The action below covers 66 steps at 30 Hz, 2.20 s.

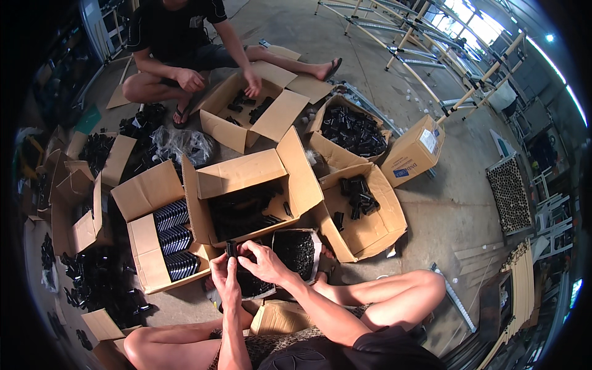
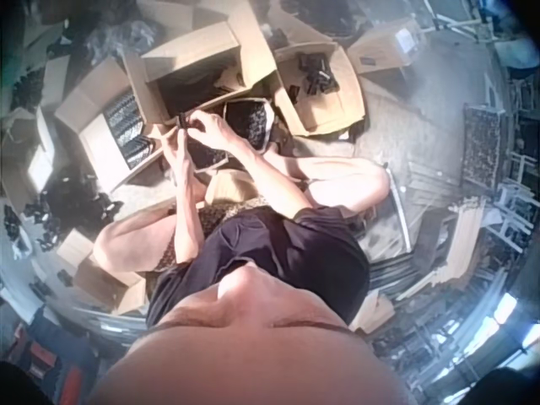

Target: The person sorts small black plastic components by hand, picking them from a small black bin and placing them into larger cardboard boxes while seated on a floor surrounded by materials.

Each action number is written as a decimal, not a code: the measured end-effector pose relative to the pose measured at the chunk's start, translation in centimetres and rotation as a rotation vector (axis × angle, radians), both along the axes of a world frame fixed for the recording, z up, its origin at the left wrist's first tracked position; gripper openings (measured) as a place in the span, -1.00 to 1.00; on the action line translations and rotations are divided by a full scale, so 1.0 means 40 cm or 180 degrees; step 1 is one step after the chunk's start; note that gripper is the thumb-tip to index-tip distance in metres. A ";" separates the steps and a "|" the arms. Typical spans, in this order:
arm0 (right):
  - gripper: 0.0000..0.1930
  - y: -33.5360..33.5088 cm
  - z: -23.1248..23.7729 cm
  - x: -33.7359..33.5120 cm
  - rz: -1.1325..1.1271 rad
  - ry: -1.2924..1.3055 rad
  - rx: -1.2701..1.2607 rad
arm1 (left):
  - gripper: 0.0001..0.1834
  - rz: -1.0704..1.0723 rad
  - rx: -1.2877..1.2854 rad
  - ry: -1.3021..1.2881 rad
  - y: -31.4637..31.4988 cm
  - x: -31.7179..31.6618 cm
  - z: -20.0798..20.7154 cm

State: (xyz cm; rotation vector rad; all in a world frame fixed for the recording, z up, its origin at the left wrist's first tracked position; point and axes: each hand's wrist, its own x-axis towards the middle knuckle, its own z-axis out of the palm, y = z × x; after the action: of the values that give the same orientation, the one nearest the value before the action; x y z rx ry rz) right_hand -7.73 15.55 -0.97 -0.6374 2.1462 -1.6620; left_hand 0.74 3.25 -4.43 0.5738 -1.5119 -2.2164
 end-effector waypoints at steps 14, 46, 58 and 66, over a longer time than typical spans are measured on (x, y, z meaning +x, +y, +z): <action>-0.65 0.001 -0.009 -0.008 -0.0229 -0.0501 0.0386 | -0.77 -0.0058 -0.0245 -0.0286 0.004 0.002 -0.019; -0.79 0.165 -0.161 -0.282 -0.0649 -0.1214 -0.0076 | -0.89 0.0853 -0.3931 -0.2171 -0.278 -0.017 -0.198; -0.78 0.009 -0.334 -0.425 0.0318 0.0076 0.3824 | -0.83 0.1220 -0.3714 -0.2326 -0.296 0.004 -0.195; -0.58 0.061 -0.325 -0.425 -0.0259 0.0145 0.3214 | -0.81 0.1291 -0.3742 -0.2338 -0.301 0.014 -0.213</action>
State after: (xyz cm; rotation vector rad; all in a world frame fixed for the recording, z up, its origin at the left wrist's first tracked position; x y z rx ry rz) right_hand -24.72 17.98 -13.97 -0.2624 2.6472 -0.4102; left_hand 1.28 -8.79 -12.97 1.1425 -2.3729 -0.5464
